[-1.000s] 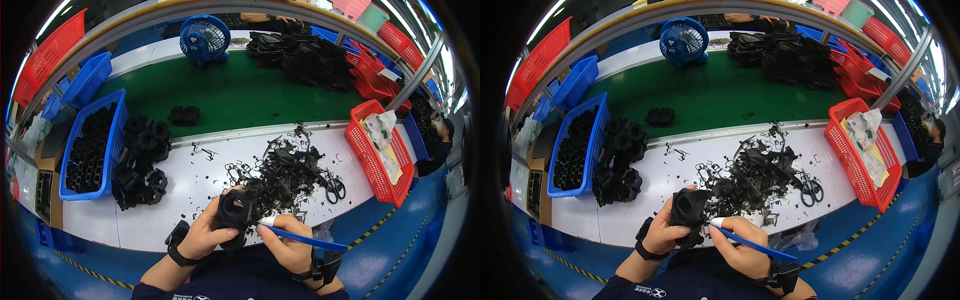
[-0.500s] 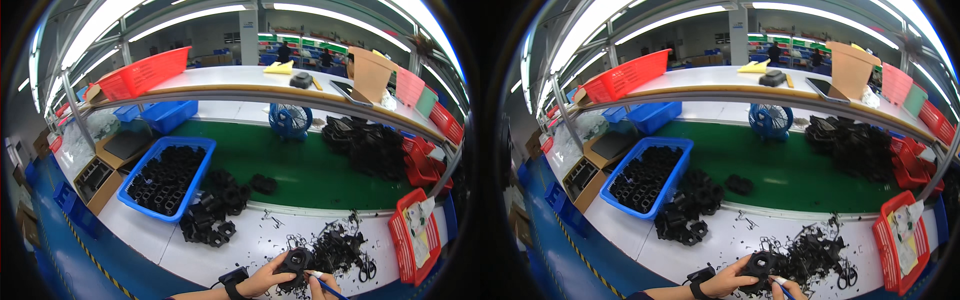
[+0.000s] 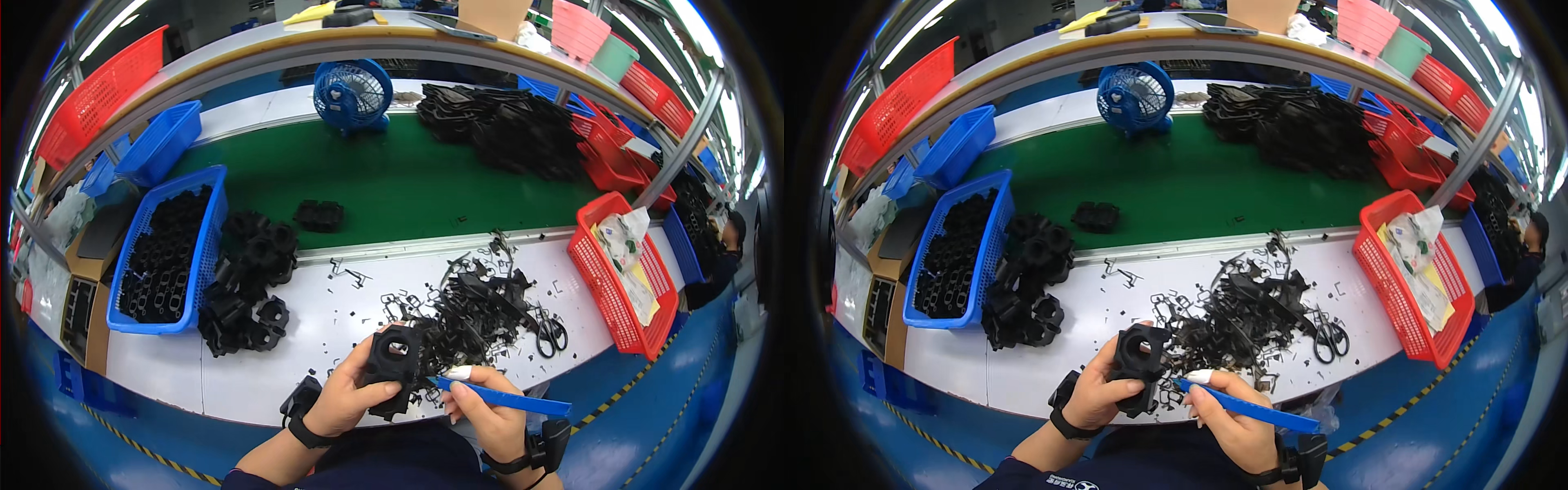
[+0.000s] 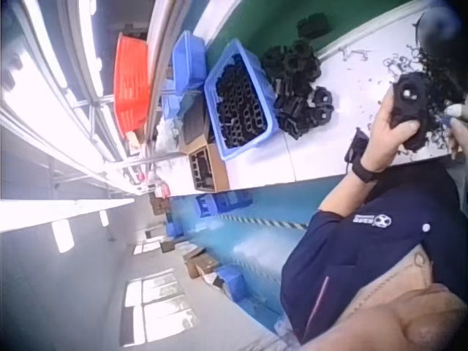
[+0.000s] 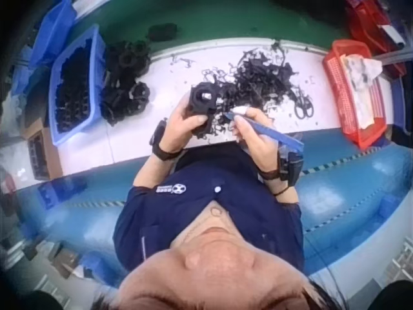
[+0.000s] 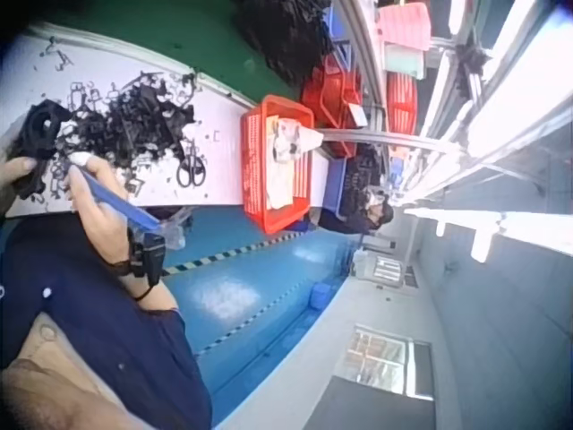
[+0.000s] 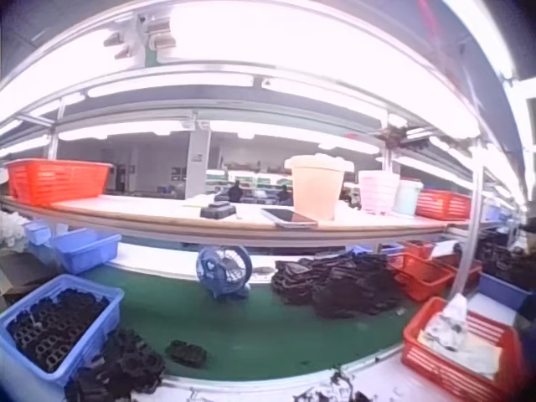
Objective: The recorder uses a scraping tool to remove excess plastic flash from black plastic components at an industrial workbench.
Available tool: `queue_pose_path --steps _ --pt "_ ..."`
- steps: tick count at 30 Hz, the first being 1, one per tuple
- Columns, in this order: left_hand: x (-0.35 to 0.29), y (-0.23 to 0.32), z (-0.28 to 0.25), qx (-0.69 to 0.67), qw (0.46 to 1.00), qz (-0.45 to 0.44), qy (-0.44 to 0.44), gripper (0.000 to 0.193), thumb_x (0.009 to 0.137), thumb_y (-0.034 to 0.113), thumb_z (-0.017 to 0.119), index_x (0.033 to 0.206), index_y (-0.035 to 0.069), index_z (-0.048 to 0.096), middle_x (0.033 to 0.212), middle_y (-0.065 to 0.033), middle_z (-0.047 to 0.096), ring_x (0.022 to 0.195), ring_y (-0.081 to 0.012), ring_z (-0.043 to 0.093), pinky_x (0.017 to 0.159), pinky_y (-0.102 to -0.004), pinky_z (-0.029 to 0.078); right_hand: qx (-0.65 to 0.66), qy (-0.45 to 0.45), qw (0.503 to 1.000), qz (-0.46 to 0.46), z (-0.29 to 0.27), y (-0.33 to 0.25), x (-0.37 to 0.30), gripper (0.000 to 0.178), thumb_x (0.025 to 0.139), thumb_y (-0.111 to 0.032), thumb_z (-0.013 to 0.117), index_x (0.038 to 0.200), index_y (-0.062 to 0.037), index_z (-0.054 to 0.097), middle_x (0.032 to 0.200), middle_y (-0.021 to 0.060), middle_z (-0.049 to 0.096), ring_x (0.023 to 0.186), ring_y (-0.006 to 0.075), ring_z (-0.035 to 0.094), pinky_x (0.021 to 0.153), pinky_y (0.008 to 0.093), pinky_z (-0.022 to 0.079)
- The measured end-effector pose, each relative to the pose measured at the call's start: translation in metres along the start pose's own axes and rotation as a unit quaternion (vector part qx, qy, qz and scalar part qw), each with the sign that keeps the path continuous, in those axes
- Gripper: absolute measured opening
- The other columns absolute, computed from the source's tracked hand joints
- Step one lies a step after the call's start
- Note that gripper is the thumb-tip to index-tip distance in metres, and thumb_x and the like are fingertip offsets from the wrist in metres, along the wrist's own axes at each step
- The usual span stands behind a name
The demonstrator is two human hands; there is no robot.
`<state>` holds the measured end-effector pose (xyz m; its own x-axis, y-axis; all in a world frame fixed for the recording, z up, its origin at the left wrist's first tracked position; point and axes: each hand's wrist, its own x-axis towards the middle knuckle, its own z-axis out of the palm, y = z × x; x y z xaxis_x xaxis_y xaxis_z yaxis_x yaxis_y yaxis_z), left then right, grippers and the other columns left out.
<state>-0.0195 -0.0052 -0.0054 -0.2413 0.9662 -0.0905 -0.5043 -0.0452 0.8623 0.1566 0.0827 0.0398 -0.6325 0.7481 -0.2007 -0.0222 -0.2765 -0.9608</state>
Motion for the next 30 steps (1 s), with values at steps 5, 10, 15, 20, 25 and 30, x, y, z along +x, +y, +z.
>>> queue_pose_path --steps 5,10,15,20,25,30 --pt "-0.004 -0.005 0.006 0.016 1.0 -0.002 -0.013 0.073 0.077 0.006 0.063 0.14 0.0 0.028 0.131 -0.0077 0.043 0.121 -0.0159 0.041 0.104 -0.0314 0.029 -0.157 0.021 0.978 -0.135 0.0 0.013 -0.005 0.014 0.084 -0.007 0.063 0.095 0.0024 0.061 0.072 0.0064 0.063 0.057 0.0087 0.057 0.051 0.0229 0.045" --pt "-0.011 -0.005 0.008 0.041 0.999 0.019 -0.025 0.073 0.077 0.004 0.063 0.141 0.0 0.027 0.131 -0.0081 0.043 0.122 -0.0164 0.041 0.105 -0.0327 0.028 -0.255 0.024 0.942 -0.218 0.006 0.013 -0.005 0.009 0.079 -0.004 0.066 0.085 0.001 0.062 0.067 0.0091 0.061 0.052 0.0146 0.058 0.048 0.0255 0.044" --pt "-0.012 -0.001 0.007 0.045 0.998 0.018 -0.035 0.073 0.078 0.003 0.063 0.141 0.0 0.026 0.129 -0.0082 0.045 0.121 -0.0161 0.042 0.104 -0.0322 0.029 -0.266 0.023 0.941 -0.209 0.01 0.011 -0.003 0.009 0.078 -0.004 0.066 0.085 0.0004 0.062 0.067 0.0104 0.061 0.053 0.0182 0.059 0.049 0.0268 0.045" --pt "-0.011 -0.001 0.007 0.05 0.997 0.028 -0.043 0.073 0.079 0.002 0.064 0.142 0.0 0.026 0.128 -0.0086 0.045 0.12 -0.0157 0.043 0.104 -0.0318 0.03 -0.31 0.014 0.919 -0.241 0.01 0.008 -0.001 0.01 0.082 -0.004 0.064 0.089 0.0018 0.06 0.067 0.0069 0.062 0.056 0.0106 0.059 0.05 0.0223 0.044" --pt "-0.01 -0.001 0.007 0.089 0.994 0.049 -0.051 0.073 0.08 0.002 0.064 0.141 0.0 0.025 0.128 -0.0091 0.044 0.12 -0.0158 0.043 0.104 -0.0317 0.03 -0.323 0.027 0.91 -0.26 0.012 0.005 -0.002 0.01 0.081 -0.005 0.066 0.087 0.0011 0.061 0.065 0.0073 0.061 0.053 0.0119 0.058 0.048 0.0232 0.043" --pt "-0.01 -0.001 0.008 0.091 0.994 0.05 -0.045 0.073 0.08 0.003 0.065 0.141 -0.001 0.026 0.132 -0.0097 0.042 0.12 -0.016 0.042 0.104 -0.032 0.03 -0.341 0.044 0.899 -0.27 0.014 0.003 -0.002 0.009 0.079 -0.005 0.067 0.084 0.0006 0.061 0.064 0.0082 0.06 0.051 0.0147 0.058 0.048 0.0251 0.043"
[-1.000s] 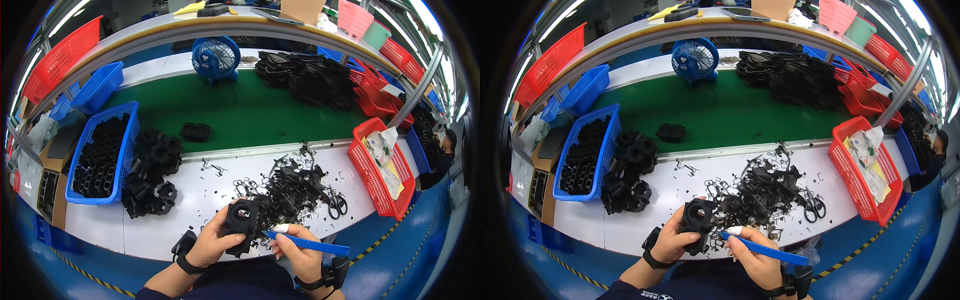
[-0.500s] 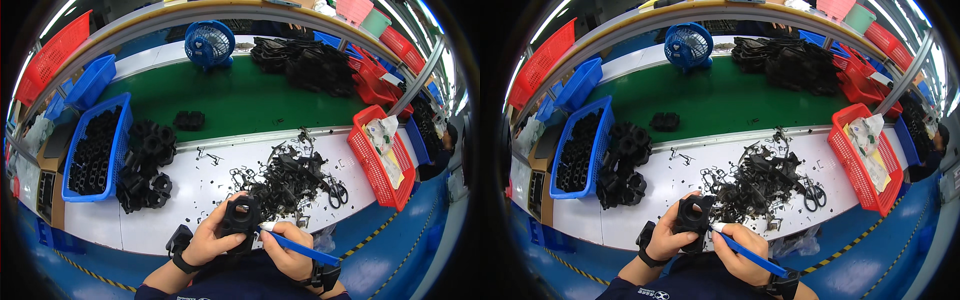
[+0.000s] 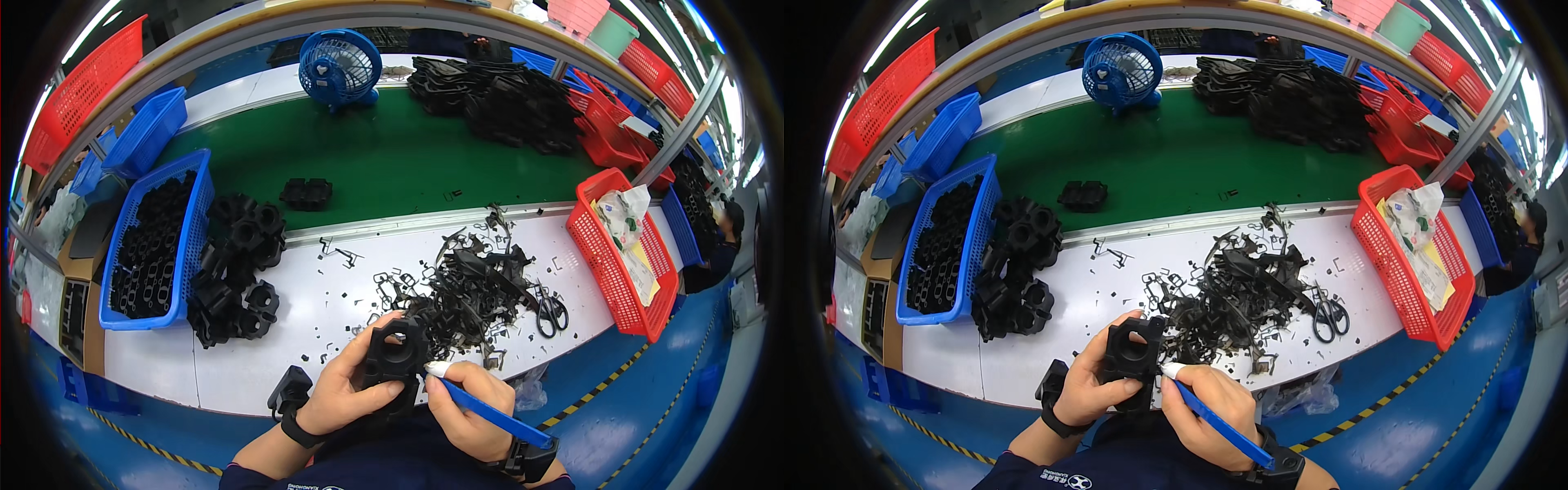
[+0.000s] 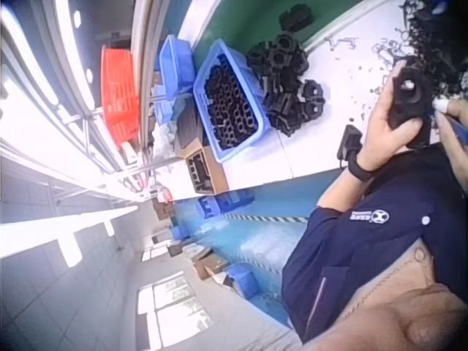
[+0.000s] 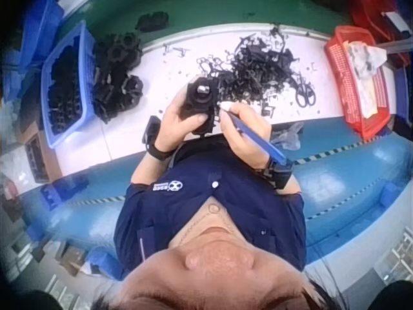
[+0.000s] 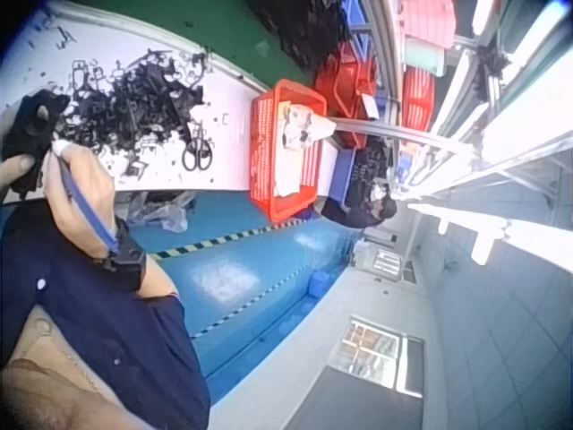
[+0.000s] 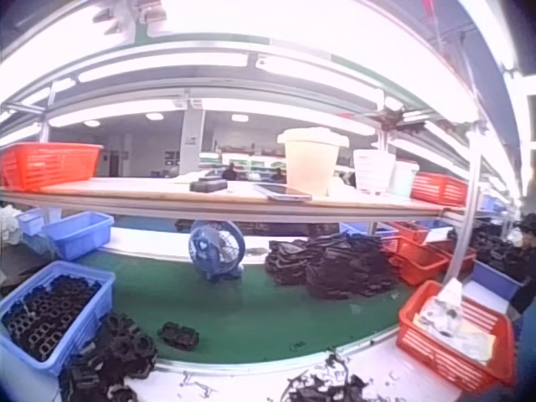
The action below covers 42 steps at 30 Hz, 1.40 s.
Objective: The recorder uses a scraping tool to remove excess plastic flash from black plastic components at an industrial workbench.
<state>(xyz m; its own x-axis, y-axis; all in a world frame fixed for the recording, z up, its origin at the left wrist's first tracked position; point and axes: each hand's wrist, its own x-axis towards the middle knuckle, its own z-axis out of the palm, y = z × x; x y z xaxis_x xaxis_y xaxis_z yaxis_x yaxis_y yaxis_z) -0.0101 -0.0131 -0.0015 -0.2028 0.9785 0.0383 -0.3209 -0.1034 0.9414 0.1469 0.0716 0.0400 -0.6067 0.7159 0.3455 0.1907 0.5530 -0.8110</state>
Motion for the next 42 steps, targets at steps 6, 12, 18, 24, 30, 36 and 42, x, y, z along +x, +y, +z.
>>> queue_pose_path --steps 6,12,18,24,30,36,42 --pt "-0.001 -0.001 0.0 0.012 1.0 0.002 0.001 0.073 0.08 0.003 0.065 0.141 -0.001 0.026 0.137 -0.0101 0.039 0.123 -0.0166 0.041 0.105 -0.0326 0.029 -0.009 -0.004 1.0 -0.003 0.001 -0.001 0.001 0.012 0.075 -0.003 0.067 0.082 0.0007 0.059 0.064 0.0124 0.059 0.054 0.0246 0.059 0.049 0.0311 0.045" --pt "0.0 -0.001 0.002 -0.024 1.0 -0.001 0.02 0.073 0.079 0.001 0.065 0.141 0.001 0.027 0.135 -0.0101 0.041 0.123 -0.0174 0.041 0.104 -0.0338 0.03 -0.01 -0.003 1.0 0.001 0.001 -0.004 0.001 0.012 0.074 -0.003 0.068 0.082 0.0007 0.059 0.064 0.0125 0.059 0.054 0.025 0.059 0.049 0.0316 0.045" --pt "0.001 0.003 0.005 -0.076 0.996 -0.029 0.03 0.077 0.076 0.0 0.066 0.142 0.005 0.028 0.129 -0.0085 0.047 0.119 -0.017 0.046 0.103 -0.0331 0.033 -0.043 0.013 0.998 -0.041 0.005 -0.002 0.001 0.012 0.074 -0.003 0.067 0.081 -0.0002 0.058 0.065 0.0122 0.059 0.054 0.026 0.058 0.049 0.0327 0.046" --pt "0.003 0.002 0.013 -0.119 0.987 -0.051 0.09 0.085 0.067 0.001 0.07 0.141 0.002 0.028 0.117 -0.007 0.054 0.107 -0.0152 0.053 0.095 -0.0288 0.04 -0.04 0.019 0.999 -0.009 0.007 -0.001 0.0 0.013 0.074 -0.003 0.067 0.081 -0.0005 0.057 0.065 0.0119 0.058 0.054 0.0266 0.058 0.049 0.0323 0.045" --pt "0.002 0.0 0.008 -0.138 0.986 -0.052 0.079 0.08 0.07 0.001 0.069 0.14 0.001 0.03 0.124 -0.0077 0.05 0.113 -0.0163 0.049 0.099 -0.0313 0.036 0.153 -0.048 0.972 0.171 0.002 0.007 -0.001 0.01 0.083 -0.006 0.063 0.087 0.0014 0.057 0.071 0.0095 0.062 0.056 0.0149 0.058 0.05 0.026 0.046" --pt "0.002 -0.001 0.002 -0.177 0.979 -0.081 0.063 0.075 0.072 0.001 0.067 0.138 0.001 0.033 0.128 -0.0078 0.047 0.116 -0.0172 0.047 0.102 -0.0326 0.033 0.425 -0.045 0.852 0.301 0.002 0.027 0.0 0.012 0.088 -0.005 0.058 0.096 0.0033 0.057 0.078 0.0135 0.064 0.062 0.0147 0.06 0.053 0.0241 0.049" --pt "0.002 0.0 0.002 -0.223 0.968 -0.103 0.052 0.066 0.073 0.003 0.066 0.133 0.002 0.039 0.12 -0.0067 0.052 0.109 -0.0152 0.05 0.096 -0.031 0.039 0.511 -0.031 0.79 0.338 0.0 0.028 0.002 0.012 0.086 -0.005 0.058 0.094 0.004 0.057 0.076 0.0149 0.064 0.06 0.0184 0.06 0.052 0.0258 0.049"
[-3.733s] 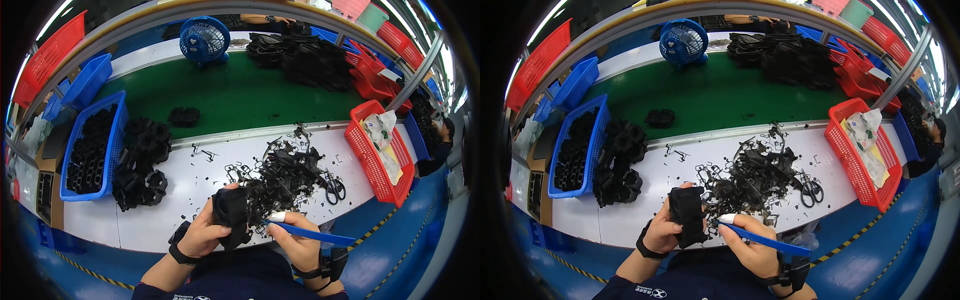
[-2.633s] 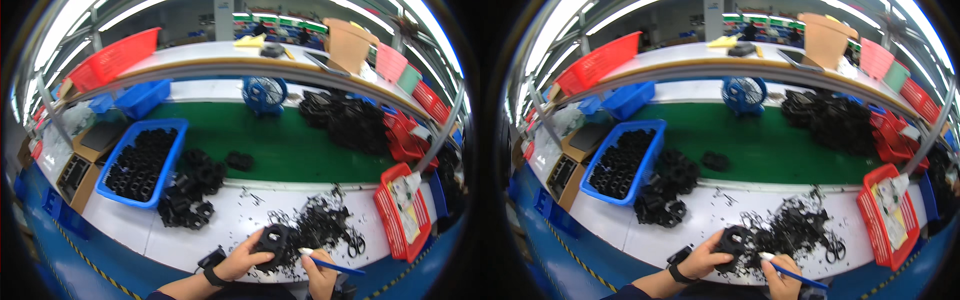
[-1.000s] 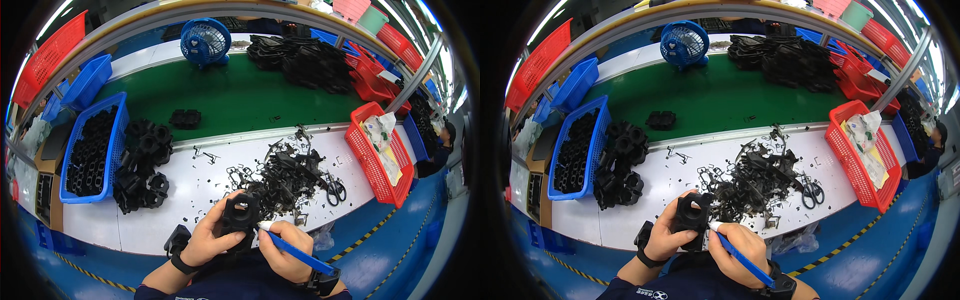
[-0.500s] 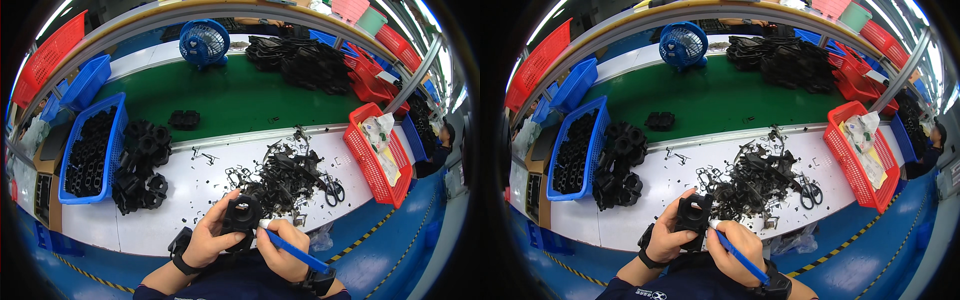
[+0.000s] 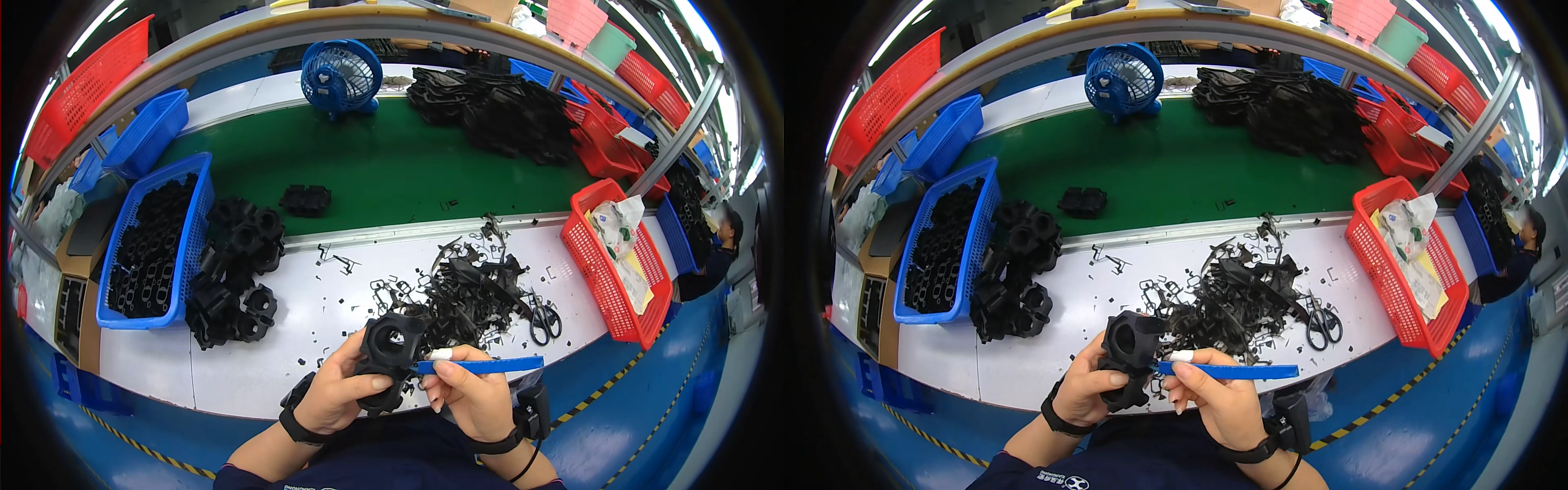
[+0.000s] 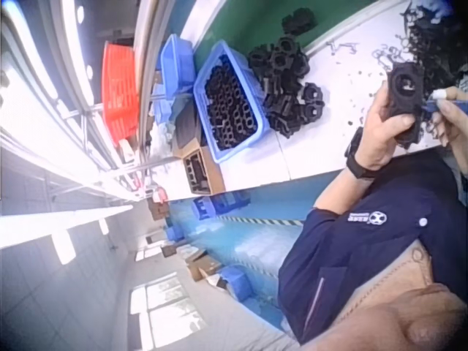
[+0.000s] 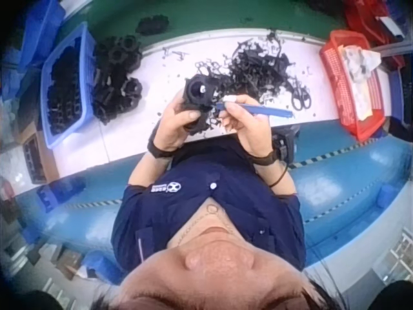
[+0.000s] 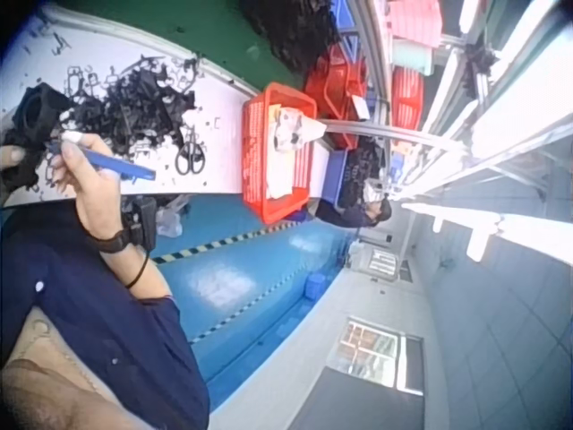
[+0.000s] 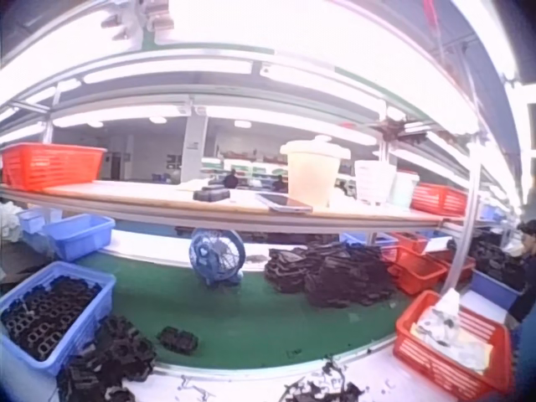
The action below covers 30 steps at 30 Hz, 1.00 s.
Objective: The recorder uses a scraping tool to remove excess plastic flash from black plastic components at an industrial workbench.
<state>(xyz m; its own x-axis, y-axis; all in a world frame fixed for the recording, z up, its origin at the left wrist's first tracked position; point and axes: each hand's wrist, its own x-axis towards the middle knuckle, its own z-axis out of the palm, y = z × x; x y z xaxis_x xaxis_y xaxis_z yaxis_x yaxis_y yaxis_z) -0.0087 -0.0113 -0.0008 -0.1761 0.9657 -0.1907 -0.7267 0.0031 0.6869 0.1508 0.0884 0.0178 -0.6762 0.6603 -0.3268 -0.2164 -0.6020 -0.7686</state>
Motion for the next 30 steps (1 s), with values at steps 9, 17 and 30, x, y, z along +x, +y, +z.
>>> queue_pose_path --steps 9,17,30 --pt "0.005 -0.015 -0.007 -0.092 0.995 -0.037 -0.029 0.063 0.077 0.008 0.061 0.134 0.001 0.034 0.113 -0.0135 0.055 0.098 -0.0209 0.058 0.086 -0.0332 0.048 0.333 -0.171 0.927 0.018 -0.011 0.008 0.011 0.022 0.091 -0.022 0.052 0.098 -0.0022 0.06 0.081 0.0116 0.059 0.065 0.0154 0.051 0.051 0.0253 0.04" --pt "0.008 -0.01 -0.005 -0.061 0.997 -0.027 -0.05 0.072 0.072 0.013 0.061 0.137 0.001 0.03 0.115 -0.0155 0.054 0.097 -0.0236 0.058 0.088 -0.0337 0.046 -0.112 -0.003 0.976 -0.189 -0.015 -0.004 0.001 0.028 0.095 -0.013 0.047 0.112 0.0076 0.054 0.11 0.0182 0.061 0.094 0.0224 0.062 0.078 0.0287 0.051" --pt "0.002 -0.011 -0.006 0.129 0.99 0.053 -0.029 0.078 0.07 0.016 0.068 0.137 -0.002 0.032 0.132 -0.0124 0.045 0.119 -0.0194 0.045 0.102 -0.0325 0.033 -0.199 0.017 0.964 -0.174 -0.012 -0.011 -0.008 0.029 0.094 -0.015 0.053 0.113 0.0055 0.056 0.086 0.0095 0.064 0.076 0.0108 0.061 0.068 0.0217 0.048"
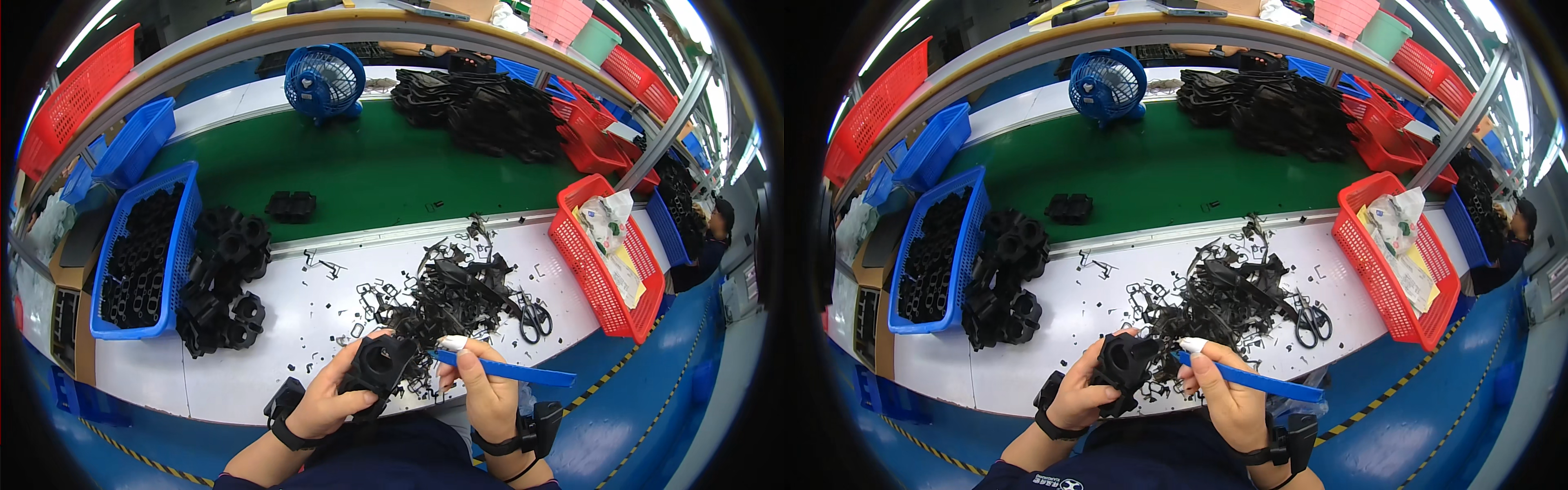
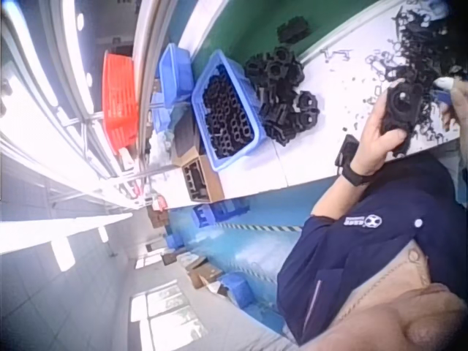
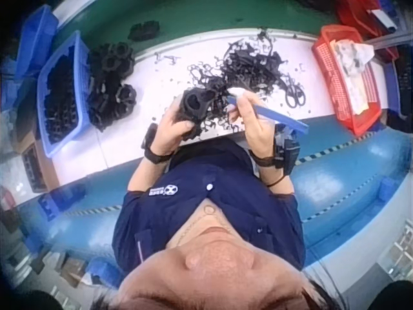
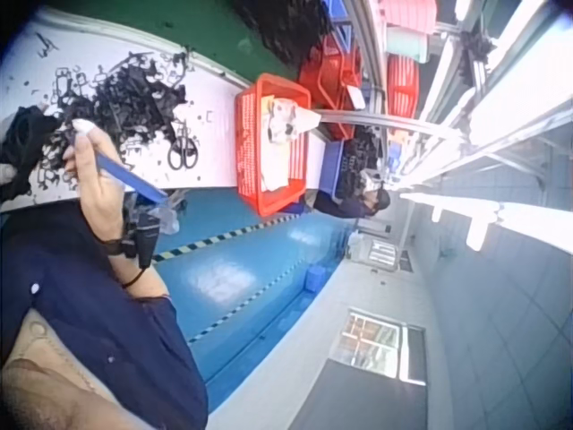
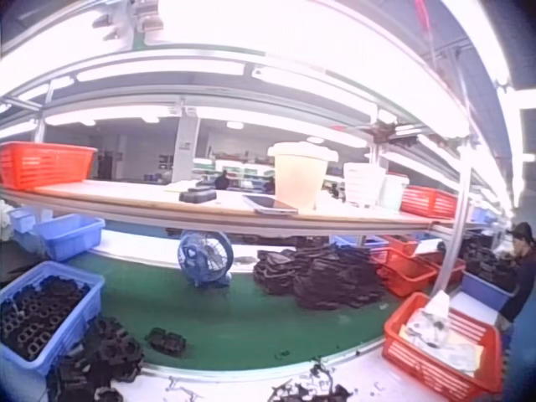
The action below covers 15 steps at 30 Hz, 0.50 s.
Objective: The recorder uses a scraping tool to remove excess plastic flash from black plastic components at an industrial workbench.
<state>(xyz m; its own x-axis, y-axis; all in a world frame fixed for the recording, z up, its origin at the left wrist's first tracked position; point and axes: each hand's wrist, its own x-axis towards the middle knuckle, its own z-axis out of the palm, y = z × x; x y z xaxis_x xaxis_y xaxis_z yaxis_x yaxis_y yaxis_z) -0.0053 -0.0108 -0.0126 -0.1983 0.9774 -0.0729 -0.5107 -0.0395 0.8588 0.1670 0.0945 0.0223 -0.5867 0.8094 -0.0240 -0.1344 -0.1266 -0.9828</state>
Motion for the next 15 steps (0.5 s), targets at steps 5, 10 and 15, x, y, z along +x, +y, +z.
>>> queue_pose_path --steps 5,10,15 --pt "-0.003 0.002 -0.001 0.061 0.998 0.02 -0.028 0.074 0.075 0.017 0.067 0.138 0.0 0.033 0.134 -0.0112 0.044 0.123 -0.0186 0.042 0.105 -0.0328 0.028 -0.131 0.052 0.986 -0.085 0.012 -0.001 -0.006 0.015 0.086 -0.006 0.062 0.096 0.0042 0.061 0.077 0.009 0.065 0.062 0.0109 0.06 0.056 0.0227 0.048" --pt "-0.005 0.0 -0.003 0.096 0.993 0.047 -0.043 0.07 0.077 0.01 0.063 0.139 0.001 0.033 0.134 -0.0112 0.045 0.122 -0.0179 0.044 0.105 -0.0322 0.029 -0.255 0.043 0.952 -0.162 0.018 -0.005 -0.001 0.012 0.082 -0.005 0.065 0.09 0.003 0.063 0.076 0.0116 0.064 0.061 0.0177 0.062 0.055 0.0256 0.047" --pt "-0.006 0.003 -0.002 0.111 0.993 0.026 -0.044 0.069 0.077 0.006 0.063 0.138 0.001 0.033 0.135 -0.0108 0.044 0.123 -0.0181 0.043 0.104 -0.0324 0.03 -0.275 0.044 0.946 -0.166 0.019 -0.006 0.0 0.011 0.081 -0.006 0.065 0.089 0.0023 0.062 0.074 0.0125 0.064 0.06 0.0208 0.061 0.055 0.0274 0.047"
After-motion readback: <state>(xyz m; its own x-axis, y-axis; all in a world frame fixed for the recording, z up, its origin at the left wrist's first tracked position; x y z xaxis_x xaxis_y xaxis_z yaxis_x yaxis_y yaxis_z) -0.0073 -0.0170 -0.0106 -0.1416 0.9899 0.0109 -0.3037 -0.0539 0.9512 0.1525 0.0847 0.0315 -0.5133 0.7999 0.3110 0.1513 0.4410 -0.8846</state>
